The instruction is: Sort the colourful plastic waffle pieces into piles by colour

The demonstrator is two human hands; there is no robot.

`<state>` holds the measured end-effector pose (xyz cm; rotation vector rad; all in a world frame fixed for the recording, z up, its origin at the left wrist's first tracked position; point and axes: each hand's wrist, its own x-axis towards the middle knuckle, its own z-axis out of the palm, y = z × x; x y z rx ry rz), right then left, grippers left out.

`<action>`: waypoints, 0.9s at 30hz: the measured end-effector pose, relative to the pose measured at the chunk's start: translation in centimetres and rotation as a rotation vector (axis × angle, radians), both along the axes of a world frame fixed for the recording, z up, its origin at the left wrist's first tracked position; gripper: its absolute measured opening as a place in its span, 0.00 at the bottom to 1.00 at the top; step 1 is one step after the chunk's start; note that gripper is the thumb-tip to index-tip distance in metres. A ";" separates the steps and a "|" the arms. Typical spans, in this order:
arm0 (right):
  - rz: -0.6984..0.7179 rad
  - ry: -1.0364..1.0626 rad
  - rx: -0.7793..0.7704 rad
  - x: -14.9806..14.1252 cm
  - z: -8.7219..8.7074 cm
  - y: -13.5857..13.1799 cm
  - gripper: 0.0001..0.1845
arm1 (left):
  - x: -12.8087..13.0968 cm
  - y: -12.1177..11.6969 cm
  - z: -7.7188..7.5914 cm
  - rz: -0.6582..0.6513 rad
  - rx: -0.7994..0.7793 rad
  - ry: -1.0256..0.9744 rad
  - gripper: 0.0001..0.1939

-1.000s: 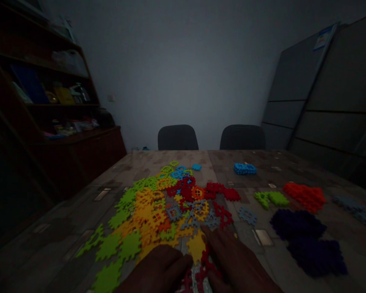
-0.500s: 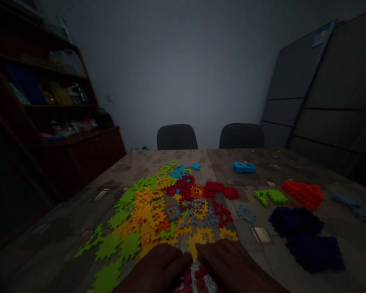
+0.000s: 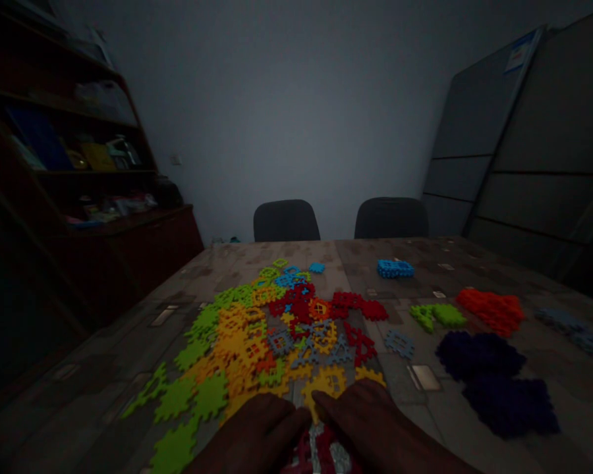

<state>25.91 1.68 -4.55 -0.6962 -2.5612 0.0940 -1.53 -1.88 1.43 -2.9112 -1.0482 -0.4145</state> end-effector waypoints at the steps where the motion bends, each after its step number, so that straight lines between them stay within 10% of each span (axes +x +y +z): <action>1: 0.004 -0.003 -0.001 -0.1 0.2 -0.1 0.50 | 0.0 0.0 0.0 -0.001 -0.005 0.005 0.27; 7: -0.027 -0.049 -0.006 -0.5 0.5 -0.4 0.39 | 0.1 0.4 -0.4 -0.011 -0.016 0.040 0.26; 15: -0.026 -0.077 -0.031 -0.4 0.2 -0.2 0.51 | 0.0 0.1 0.6 0.008 -0.051 0.045 0.30; 24: -0.048 -0.040 -0.107 -0.5 9.4 -3.7 0.43 | 0.4 -0.1 0.9 0.064 -0.092 0.113 0.22; 27: -0.032 -0.054 -0.055 -0.7 9.4 -3.5 0.42 | 0.4 -0.4 0.7 0.111 -0.078 0.085 0.22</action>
